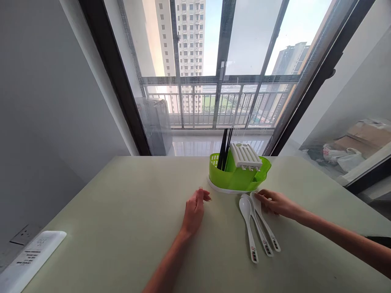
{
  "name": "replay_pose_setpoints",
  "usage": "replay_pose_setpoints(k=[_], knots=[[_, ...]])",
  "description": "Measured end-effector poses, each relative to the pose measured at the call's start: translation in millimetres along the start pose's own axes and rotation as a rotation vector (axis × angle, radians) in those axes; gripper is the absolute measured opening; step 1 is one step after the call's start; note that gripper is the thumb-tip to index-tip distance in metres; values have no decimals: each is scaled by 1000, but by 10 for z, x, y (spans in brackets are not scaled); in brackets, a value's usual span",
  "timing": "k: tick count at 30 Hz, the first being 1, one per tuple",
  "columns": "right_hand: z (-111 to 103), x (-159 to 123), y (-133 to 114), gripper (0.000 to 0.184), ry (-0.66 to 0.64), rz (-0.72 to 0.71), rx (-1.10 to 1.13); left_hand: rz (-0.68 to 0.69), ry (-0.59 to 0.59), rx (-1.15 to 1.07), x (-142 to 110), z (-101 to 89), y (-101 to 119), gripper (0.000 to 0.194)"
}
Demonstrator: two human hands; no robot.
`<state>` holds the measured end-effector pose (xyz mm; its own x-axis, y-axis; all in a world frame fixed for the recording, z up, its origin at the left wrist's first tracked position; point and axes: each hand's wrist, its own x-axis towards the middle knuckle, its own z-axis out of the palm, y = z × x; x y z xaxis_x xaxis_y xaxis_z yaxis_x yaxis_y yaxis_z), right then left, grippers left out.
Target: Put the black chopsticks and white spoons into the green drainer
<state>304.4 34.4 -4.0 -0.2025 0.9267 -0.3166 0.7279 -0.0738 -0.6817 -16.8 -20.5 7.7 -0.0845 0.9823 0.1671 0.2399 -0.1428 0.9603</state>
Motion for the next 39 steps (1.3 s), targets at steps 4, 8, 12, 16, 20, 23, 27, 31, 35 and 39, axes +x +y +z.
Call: replay_pose_setpoints(k=[4,8,12,16,20,23,27,31,35,39], knots=[[31,12,0,62,16,-10,18,4,-2,-5,5,-1,-13,57],[-63,-12,-16,69,-26,22,70,1,1,-7,1,-2,-11,56],[-307,-118,-132,72,-30,35,147,8,0,-9,-3,0,-3,57],[-583,-332,-426,69,6,-65,142,1,-4,-9,-1,1,12,57],[-786,-605,-870,71,99,-211,117,2,-8,-5,-4,-3,19,57],[-882,-774,-1212,65,179,-304,80,7,-15,-7,-10,-8,11,57],[-931,-889,-1581,53,494,-416,-39,9,-15,-4,-10,-10,8,56],[-899,-886,-1846,46,763,-556,-140,6,-21,-2,-3,-11,19,56],[-829,-784,-2024,37,957,-702,-284,5,-21,-10,-2,-10,18,56],[-737,-608,-2090,30,1092,-789,-484,-3,-13,-21,-3,-7,14,57]])
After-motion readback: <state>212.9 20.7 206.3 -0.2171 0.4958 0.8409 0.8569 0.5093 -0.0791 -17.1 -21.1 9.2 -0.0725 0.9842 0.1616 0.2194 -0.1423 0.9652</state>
